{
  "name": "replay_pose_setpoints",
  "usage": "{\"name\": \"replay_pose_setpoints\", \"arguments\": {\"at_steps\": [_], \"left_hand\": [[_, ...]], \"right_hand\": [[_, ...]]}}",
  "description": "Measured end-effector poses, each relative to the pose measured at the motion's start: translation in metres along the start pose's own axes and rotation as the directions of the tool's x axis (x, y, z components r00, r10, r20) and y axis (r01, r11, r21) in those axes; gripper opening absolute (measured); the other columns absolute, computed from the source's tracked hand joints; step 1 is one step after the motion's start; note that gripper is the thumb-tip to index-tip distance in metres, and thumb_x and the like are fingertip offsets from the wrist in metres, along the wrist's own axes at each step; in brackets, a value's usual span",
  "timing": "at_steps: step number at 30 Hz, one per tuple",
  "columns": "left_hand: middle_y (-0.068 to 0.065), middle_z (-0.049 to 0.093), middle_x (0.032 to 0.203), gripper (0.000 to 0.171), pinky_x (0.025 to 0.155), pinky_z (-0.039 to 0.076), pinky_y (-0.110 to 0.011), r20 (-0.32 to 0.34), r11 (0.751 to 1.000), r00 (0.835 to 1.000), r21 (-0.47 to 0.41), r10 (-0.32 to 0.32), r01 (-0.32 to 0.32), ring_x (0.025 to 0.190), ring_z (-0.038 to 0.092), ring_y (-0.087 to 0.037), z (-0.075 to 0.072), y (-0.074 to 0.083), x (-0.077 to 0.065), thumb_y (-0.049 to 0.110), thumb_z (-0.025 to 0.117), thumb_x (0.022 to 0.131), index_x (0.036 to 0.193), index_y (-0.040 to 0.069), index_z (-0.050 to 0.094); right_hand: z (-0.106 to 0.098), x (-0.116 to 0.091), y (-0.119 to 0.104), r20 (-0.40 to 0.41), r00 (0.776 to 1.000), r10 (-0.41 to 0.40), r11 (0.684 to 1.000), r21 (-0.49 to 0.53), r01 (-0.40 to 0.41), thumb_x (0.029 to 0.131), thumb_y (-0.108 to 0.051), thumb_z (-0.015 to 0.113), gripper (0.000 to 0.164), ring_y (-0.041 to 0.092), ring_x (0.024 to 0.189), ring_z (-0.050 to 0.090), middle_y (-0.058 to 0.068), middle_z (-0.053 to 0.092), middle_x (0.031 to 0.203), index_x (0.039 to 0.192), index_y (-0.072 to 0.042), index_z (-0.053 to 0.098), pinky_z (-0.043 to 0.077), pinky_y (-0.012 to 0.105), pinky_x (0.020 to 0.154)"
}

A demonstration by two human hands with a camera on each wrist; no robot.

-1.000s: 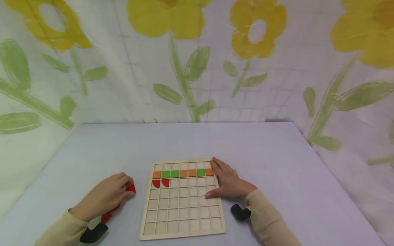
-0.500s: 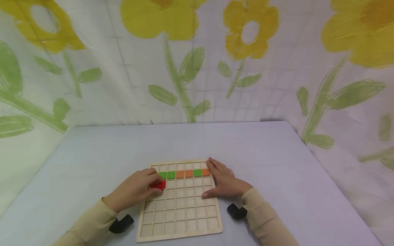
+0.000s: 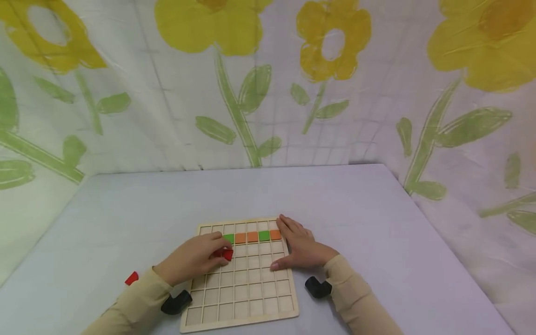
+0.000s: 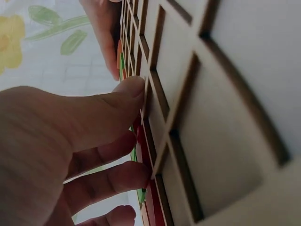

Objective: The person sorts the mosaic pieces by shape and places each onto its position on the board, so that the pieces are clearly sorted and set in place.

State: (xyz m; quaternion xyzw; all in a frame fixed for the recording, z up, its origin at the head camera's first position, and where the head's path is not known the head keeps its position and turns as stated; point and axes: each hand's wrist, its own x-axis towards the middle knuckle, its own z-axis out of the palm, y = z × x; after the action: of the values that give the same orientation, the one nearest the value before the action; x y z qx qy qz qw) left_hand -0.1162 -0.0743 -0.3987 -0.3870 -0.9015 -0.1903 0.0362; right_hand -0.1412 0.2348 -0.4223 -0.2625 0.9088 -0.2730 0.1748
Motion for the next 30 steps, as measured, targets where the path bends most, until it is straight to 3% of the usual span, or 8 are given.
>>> {"name": "replay_pose_setpoints", "arguments": {"at_steps": [11,30], "left_hand": [[0.007,0.054,0.081,0.014,0.059,0.040,-0.019,-0.012,0.998,0.998,0.004,-0.058,0.058,0.066,0.043,-0.005,0.0028,-0.0035,-0.0015,0.022,0.073,0.085,0.097,0.015,0.071],[0.004,0.057,0.092,0.018,0.064,0.043,-0.024,-0.025,0.995,0.995,-0.015,-0.098,0.098,0.071,0.045,-0.007,0.0080,-0.0083,0.0039,0.019,0.071,0.087,0.103,0.015,0.066]], "right_hand": [[-0.0030,-0.0021,-0.0023,0.007,1.000,-0.003,1.000,0.007,0.003,0.074,-0.062,0.071,0.117,0.029,0.147,-0.003,0.005,-0.004,0.161,0.155,-0.014,0.002,0.005,0.068,0.108],[-0.0022,0.0005,-0.0026,0.003,1.000,0.001,1.000,0.002,-0.001,0.073,-0.063,0.071,0.118,0.028,0.148,-0.003,0.004,-0.003,0.161,0.155,-0.015,0.002,0.006,0.066,0.109]]}}
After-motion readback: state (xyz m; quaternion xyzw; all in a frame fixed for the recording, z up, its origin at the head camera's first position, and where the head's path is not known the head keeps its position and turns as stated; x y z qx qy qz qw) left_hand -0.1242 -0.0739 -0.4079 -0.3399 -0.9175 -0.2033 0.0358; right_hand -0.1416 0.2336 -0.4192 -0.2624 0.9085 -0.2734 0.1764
